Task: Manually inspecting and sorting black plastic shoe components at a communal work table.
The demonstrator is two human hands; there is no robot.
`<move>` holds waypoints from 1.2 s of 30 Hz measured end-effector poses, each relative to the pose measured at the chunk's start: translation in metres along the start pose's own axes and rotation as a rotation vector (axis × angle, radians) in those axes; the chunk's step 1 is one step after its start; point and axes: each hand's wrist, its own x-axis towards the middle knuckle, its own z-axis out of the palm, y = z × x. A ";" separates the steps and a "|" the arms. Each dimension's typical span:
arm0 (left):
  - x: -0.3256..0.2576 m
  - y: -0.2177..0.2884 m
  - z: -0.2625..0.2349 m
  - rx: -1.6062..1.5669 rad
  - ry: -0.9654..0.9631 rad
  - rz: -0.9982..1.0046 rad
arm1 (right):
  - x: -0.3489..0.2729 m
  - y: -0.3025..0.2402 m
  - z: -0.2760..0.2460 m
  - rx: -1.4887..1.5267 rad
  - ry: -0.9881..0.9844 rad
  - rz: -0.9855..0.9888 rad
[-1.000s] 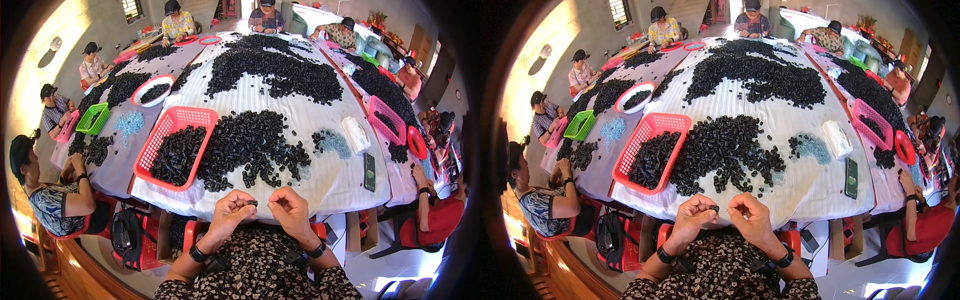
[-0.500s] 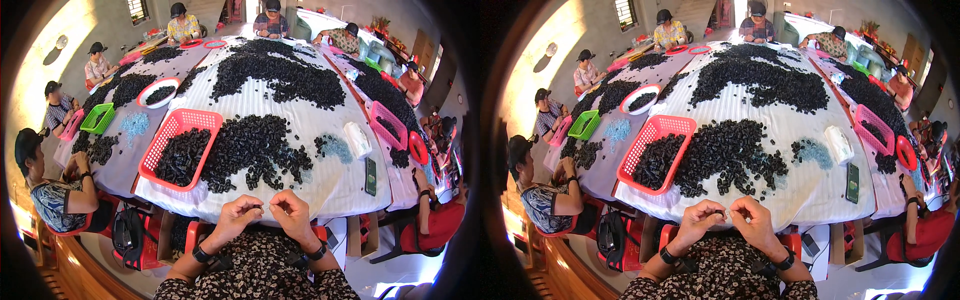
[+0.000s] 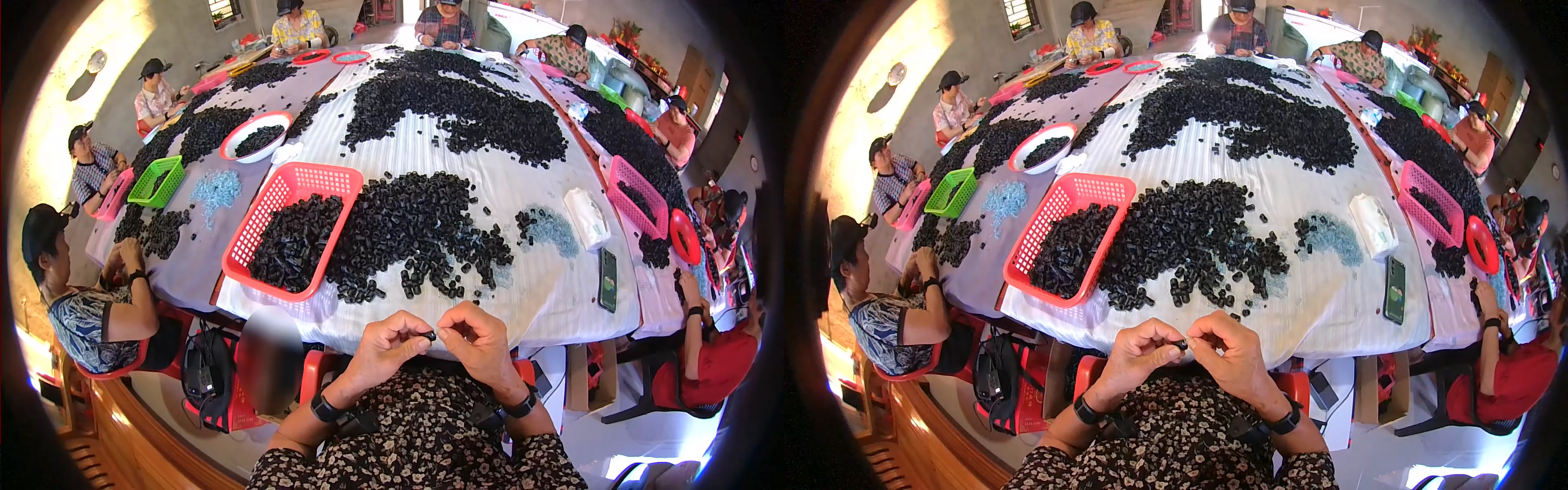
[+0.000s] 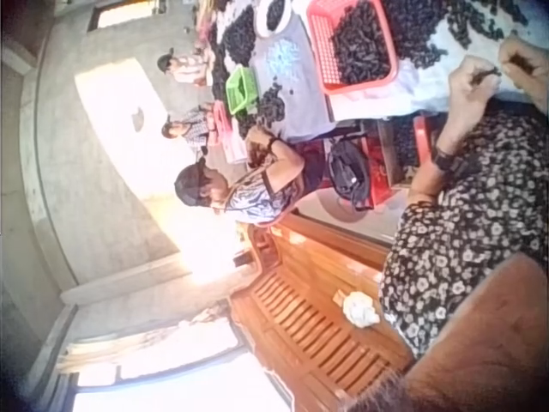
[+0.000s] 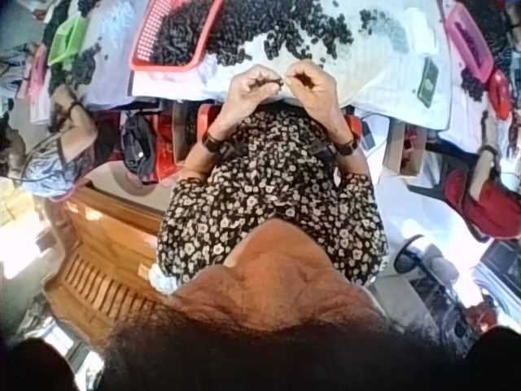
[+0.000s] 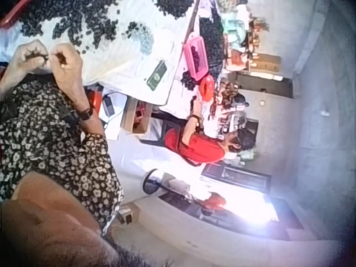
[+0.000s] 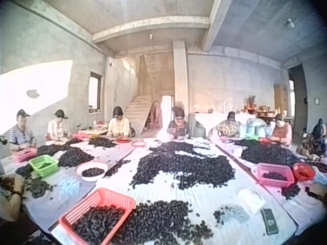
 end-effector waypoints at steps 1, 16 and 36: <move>0.000 0.001 0.000 -0.012 -0.012 -0.012 | 0.000 -0.002 -0.001 -0.014 -0.005 0.018; 0.002 -0.007 -0.003 -0.110 0.028 -0.069 | -0.006 -0.009 0.009 -0.273 0.016 -0.191; 0.003 -0.007 -0.006 -0.174 -0.087 -0.180 | 0.017 0.019 -0.021 0.272 -0.391 0.318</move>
